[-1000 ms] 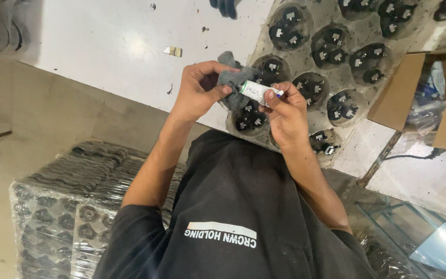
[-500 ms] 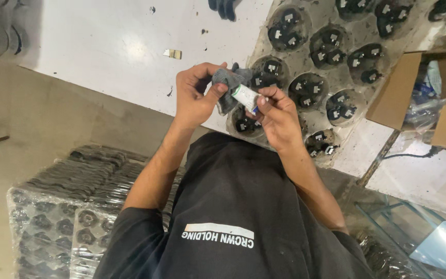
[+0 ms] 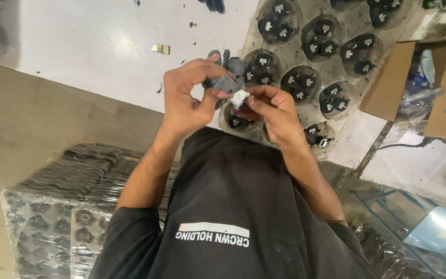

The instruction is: The person picks up small black plastic plug components one at a time from a tray and squeezes adhesive from a tube onto each component, then places it back. Midway, the person wipes the adhesive tube with a gray cloth and continues applying adhesive to more components.

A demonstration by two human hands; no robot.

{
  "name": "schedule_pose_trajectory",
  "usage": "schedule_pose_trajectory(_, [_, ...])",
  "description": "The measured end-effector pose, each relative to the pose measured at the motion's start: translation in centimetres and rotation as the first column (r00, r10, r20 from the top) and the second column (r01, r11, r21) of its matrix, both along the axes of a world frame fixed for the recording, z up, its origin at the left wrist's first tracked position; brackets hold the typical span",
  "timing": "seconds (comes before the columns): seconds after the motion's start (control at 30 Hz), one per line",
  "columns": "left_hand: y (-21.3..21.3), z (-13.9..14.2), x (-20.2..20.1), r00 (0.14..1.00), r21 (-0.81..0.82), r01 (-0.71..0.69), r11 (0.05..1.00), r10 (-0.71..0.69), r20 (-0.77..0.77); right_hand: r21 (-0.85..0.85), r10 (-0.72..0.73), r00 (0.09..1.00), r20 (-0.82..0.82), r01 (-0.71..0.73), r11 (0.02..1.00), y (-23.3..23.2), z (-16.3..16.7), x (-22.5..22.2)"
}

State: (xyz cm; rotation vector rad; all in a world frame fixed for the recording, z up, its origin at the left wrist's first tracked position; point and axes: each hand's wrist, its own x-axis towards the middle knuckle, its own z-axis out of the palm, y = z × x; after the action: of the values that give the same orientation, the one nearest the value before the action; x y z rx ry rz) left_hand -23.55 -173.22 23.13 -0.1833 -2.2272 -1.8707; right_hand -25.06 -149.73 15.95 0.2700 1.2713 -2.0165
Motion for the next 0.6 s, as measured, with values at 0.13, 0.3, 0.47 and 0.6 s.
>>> schedule_pose_trajectory(0.13, [0.3, -0.6, -0.2, 0.999, 0.051, -0.005, 0.999, 0.004, 0.033, -0.078, -0.053, 0.996, -0.078, 0.047, 0.996, -0.2, 0.8, 0.2])
schedule_pose_trajectory(0.3, [-0.5, -2.1, -0.5, 0.972, 0.429, 0.001, 0.903, -0.102, 0.213, 0.036, 0.248, 0.929, -0.273, -0.248, 0.968, 1.4, 3.4, 0.3])
schedule_pose_trajectory(0.47, [-0.1, -2.7, -0.5, 0.957, 0.378, 0.094, 0.921, -0.188, 0.221, 0.375, 0.481, 0.834, -0.270, -0.369, 0.850, 1.2, 3.7, 1.0])
schedule_pose_trajectory(0.6, [0.5, -2.6, -0.6, 0.959, 0.407, 0.096, 0.908, -0.194, 0.206, 0.372, 0.399, 0.851, -0.341, -0.268, 0.889, 0.7, 3.5, 2.4])
